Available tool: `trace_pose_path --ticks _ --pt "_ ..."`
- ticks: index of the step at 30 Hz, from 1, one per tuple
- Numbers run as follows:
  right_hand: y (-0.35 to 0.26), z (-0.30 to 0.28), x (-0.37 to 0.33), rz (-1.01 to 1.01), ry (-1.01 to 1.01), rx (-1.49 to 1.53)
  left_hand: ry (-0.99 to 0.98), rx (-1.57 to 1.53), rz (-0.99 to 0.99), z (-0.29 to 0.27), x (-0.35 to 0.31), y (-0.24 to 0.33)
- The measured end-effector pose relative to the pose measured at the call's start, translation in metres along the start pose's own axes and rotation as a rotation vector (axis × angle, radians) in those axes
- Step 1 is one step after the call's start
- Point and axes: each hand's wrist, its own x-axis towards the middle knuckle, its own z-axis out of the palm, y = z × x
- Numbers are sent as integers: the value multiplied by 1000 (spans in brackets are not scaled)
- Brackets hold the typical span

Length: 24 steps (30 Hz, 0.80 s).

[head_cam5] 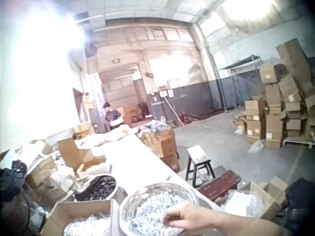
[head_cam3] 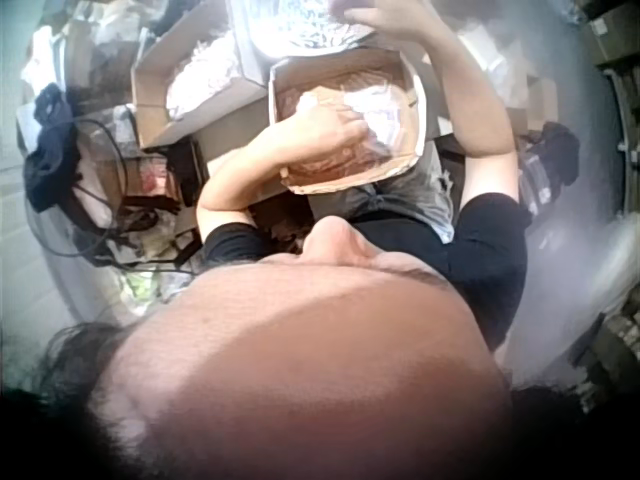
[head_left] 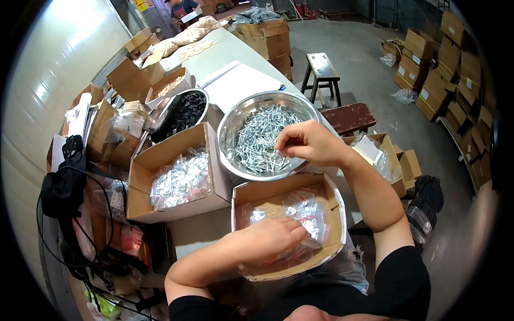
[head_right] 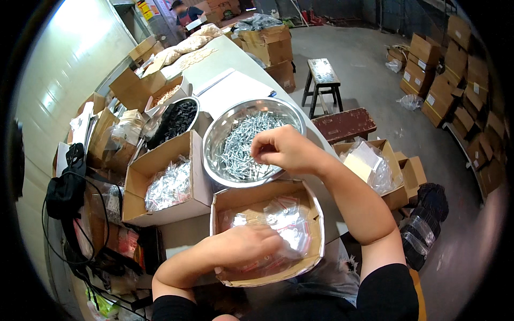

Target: The person picks small metal fasteners from a large stainless steel bowl and places them into small clear plastic bags. The person holds the bag open with one hand while transferring the fasteners with the other. The task is performed repeatedly at a workbench in a warehouse setting.

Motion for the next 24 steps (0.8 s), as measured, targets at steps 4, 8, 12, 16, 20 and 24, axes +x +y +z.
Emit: trace_pose_path --ticks 4,8,12,16,20,24 --pt "7 -3 3 95 56 185 327 -131 -130 3 -3 -7" --pt "3 -4 4 188 57 246 523 -402 -182 -8 -4 -8" --pt "10 -5 3 206 40 251 458 -677 -375 -18 -6 -13" --pt "11 -5 4 221 46 257 575 -799 -361 -10 -7 -23" --pt "11 -4 4 242 56 303 717 -256 -74 -9 -5 -32" --pt "11 -4 3 280 59 379 777 -586 -217 -8 -8 -27"
